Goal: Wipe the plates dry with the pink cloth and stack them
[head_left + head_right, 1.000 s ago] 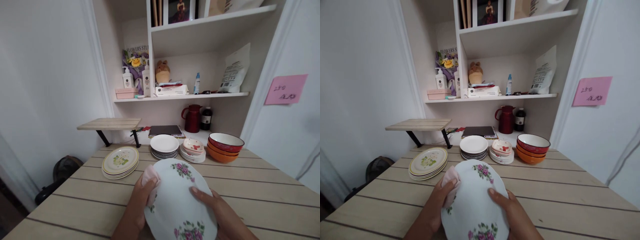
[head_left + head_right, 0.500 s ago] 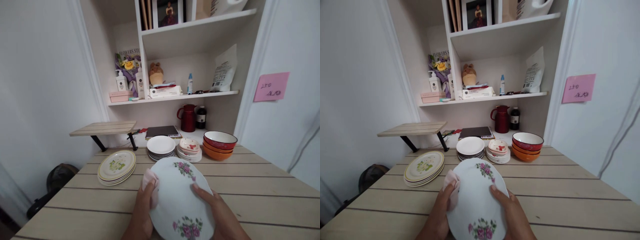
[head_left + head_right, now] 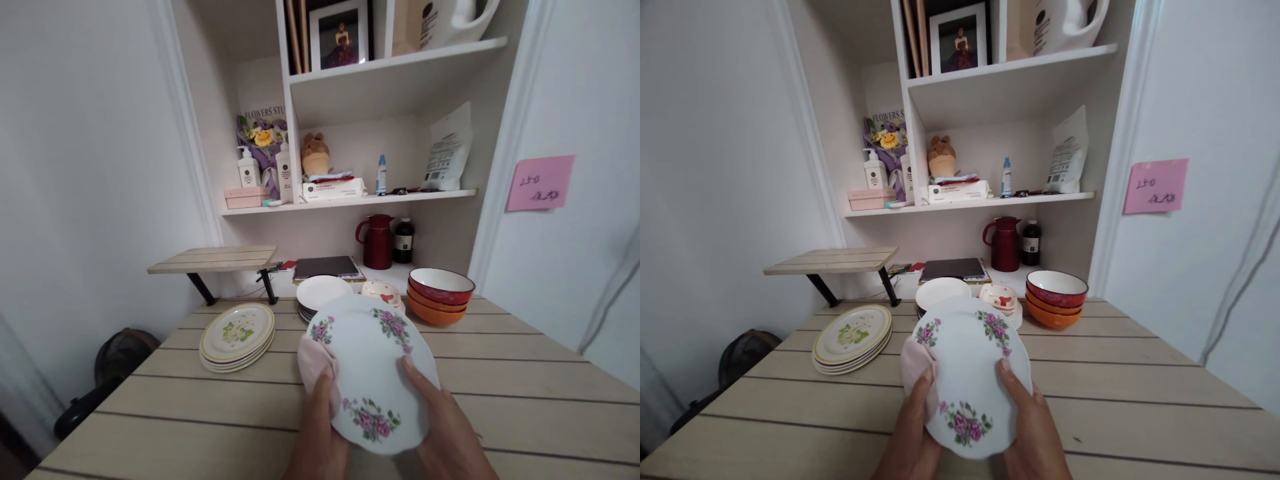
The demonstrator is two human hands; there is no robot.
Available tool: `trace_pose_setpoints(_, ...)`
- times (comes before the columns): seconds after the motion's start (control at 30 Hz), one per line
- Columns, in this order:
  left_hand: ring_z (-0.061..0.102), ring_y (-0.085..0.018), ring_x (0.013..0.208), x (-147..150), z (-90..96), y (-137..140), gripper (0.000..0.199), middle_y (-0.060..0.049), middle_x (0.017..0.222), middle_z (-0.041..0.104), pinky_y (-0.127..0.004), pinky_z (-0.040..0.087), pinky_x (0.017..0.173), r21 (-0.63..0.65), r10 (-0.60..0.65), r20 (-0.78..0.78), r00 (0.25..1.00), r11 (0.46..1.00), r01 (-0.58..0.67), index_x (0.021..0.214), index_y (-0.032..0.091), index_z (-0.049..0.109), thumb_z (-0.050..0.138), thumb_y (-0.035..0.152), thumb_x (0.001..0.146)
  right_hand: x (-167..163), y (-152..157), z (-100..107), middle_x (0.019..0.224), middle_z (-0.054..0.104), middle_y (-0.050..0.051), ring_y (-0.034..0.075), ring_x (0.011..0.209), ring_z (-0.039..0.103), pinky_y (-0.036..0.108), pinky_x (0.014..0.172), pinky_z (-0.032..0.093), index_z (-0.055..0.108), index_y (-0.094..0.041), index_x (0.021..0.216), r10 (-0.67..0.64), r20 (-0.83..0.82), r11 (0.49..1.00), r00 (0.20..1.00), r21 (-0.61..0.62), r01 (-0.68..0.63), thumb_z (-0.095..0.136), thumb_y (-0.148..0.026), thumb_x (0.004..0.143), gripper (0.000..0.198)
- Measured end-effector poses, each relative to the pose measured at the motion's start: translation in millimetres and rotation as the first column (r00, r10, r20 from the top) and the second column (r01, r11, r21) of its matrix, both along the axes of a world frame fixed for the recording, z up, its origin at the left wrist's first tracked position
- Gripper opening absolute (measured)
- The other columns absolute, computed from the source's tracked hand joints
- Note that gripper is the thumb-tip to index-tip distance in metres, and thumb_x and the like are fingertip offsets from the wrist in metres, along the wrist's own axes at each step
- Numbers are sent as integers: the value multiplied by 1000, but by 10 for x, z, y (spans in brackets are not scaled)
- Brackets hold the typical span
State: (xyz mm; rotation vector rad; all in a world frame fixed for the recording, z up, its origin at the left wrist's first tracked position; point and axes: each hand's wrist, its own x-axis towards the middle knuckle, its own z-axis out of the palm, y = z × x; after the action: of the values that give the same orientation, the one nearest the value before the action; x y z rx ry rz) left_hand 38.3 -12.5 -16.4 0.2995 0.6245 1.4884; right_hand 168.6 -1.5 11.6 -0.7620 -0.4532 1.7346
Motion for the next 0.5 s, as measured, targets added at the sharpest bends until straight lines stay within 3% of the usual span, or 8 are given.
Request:
trace_pose_setpoints(0.1, 65, -29, 106, -79, 89, 25, 62, -14, 110, 72, -40, 51, 93, -15, 46, -72, 996, 999, -47, 128, 14, 56, 71, 39, 74, -33, -20, 5, 111, 72, 11, 29, 93, 70, 43, 83, 55, 37, -21, 143, 45, 25, 997, 999, 62, -47, 71, -41, 76, 77)
trace_pose_setpoints(0.23, 69, -29, 94, -397, 236, -16, 57, -13, 102, 74, -40, 53, 86, 67, 186, -259, 948, 982, -174, 122, 13, 58, 74, 34, 72, -14, -29, 69, 113, 71, 15, 32, 96, 69, 44, 84, 53, 38, -17, 142, 234, 111, 963, 966, 109, -246, 73, -37, 74, 79)
trace_pose_setpoints(0.33, 70, -28, 90, -599, 296, -91, 52, -13, 97, 75, -38, 54, 82, 80, 170, -408, 897, 985, -151, 116, 13, 60, 76, 32, 71, 83, -8, 135, 114, 70, 16, 31, 100, 68, 43, 90, 51, 40, -16, 141, 380, 105, 911, 919, 127, -392, 73, -34, 74, 77)
trace_pose_setpoints(0.5, 70, -28, 86, -660, 302, -141, 53, -12, 96, 74, -39, 54, 78, 105, 113, -471, 875, 992, -72, 116, 13, 60, 76, 34, 71, 266, 46, 200, 107, 73, 14, 29, 97, 69, 43, 93, 49, 47, -16, 137, 535, 145, 816, 833, 166, -553, 72, -25, 74, 69)
